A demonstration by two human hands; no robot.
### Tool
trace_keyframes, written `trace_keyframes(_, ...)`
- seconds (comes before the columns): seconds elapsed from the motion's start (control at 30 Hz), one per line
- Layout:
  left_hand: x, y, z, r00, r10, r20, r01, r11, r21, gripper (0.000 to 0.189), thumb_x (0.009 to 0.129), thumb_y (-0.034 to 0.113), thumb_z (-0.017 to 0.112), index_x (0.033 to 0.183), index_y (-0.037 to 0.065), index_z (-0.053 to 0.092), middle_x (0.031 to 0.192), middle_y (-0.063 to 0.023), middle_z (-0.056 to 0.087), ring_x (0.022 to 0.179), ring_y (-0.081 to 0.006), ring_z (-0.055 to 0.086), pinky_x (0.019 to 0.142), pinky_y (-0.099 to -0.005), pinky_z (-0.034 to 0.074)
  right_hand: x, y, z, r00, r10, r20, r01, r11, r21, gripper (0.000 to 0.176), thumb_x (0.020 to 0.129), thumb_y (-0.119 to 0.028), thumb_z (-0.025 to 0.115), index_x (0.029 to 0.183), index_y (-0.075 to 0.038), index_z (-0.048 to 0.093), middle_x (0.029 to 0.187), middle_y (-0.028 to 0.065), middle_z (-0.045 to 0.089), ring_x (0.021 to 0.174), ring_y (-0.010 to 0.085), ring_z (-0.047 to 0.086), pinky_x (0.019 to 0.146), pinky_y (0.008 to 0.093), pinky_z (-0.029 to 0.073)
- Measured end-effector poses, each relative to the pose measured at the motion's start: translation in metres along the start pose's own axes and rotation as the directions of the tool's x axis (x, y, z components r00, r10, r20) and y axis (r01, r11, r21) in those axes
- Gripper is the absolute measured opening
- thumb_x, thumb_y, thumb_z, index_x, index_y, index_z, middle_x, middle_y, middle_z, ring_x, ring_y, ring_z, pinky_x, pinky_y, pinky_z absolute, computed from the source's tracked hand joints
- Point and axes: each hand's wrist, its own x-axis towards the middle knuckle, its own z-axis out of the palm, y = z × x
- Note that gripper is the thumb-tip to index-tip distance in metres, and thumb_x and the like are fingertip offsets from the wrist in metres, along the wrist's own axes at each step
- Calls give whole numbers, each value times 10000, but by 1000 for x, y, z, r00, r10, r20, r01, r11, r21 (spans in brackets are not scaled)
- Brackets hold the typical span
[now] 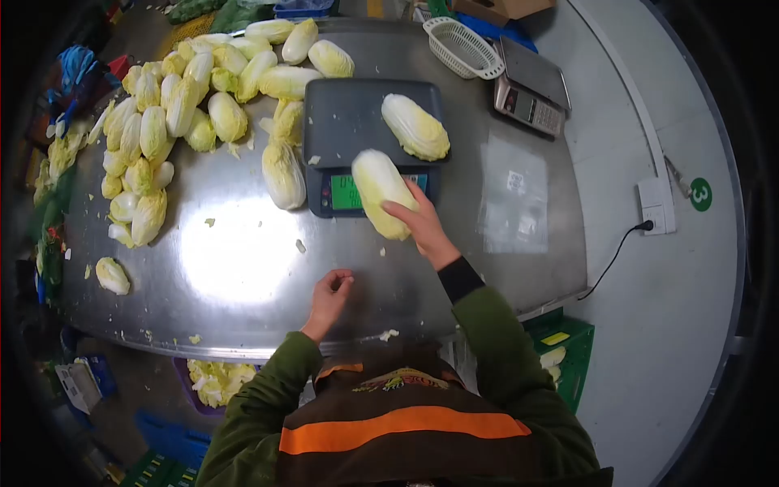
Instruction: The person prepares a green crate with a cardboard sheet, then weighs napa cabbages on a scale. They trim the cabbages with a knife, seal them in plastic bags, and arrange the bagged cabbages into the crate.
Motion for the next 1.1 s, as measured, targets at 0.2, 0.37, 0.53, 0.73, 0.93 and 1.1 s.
trace_keyframes(0.2,30,38,14,996,80,43,-75,992,-100,208,936,116,650,1115,9,661,910,-2,671,816,-63,596,746,-223,481,113,-32,51,855,-502,131,289,251,-924,770,745,-359,785,1358,-14,472,1225,207,560,1154,367,526,967,474,443)
trace_keyframes(0.37,26,21,-5,999,22,-27,-24,995,-93,208,935,111,654,1112,3,661,926,-13,677,838,-69,608,769,-223,489,134,-58,17,610,-739,285,430,7,-903,600,766,-345,752,1257,-58,562,1243,138,548,1112,365,513,951,471,423)
trace_keyframes(0.53,20,19,-13,995,24,-93,-33,994,-100,213,936,123,639,1099,-13,656,898,-20,669,793,-66,583,728,-226,474,132,-67,-43,915,-402,21,13,-22,-1000,736,681,-373,814,1311,-100,547,1255,125,542,1175,346,502,973,454,441)
trace_keyframes(0.73,22,39,2,997,59,-46,-61,996,-61,211,938,129,639,1094,-11,661,903,-20,675,794,-77,597,726,-233,481,104,-52,-76,966,-241,-91,121,737,-665,763,710,-339,835,1338,-43,519,1181,156,642,1058,286,638,902,399,517)
trace_keyframes(0.93,17,39,31,998,54,12,-54,997,-62,237,953,161,632,1147,24,643,981,-36,693,856,-91,627,759,-240,496,-14,-29,-95,972,214,95,-228,770,596,577,951,-354,566,1397,-7,452,1294,185,588,1083,299,639,925,381,526)
trace_keyframes(1.1,2,65,76,983,-93,157,111,988,-110,253,975,207,612,1162,39,641,1022,-49,694,868,-107,632,782,-260,502,-104,12,-113,867,152,475,-498,287,818,904,848,-747,436,1484,-108,371,1293,306,516,1012,393,630,735,421,546)
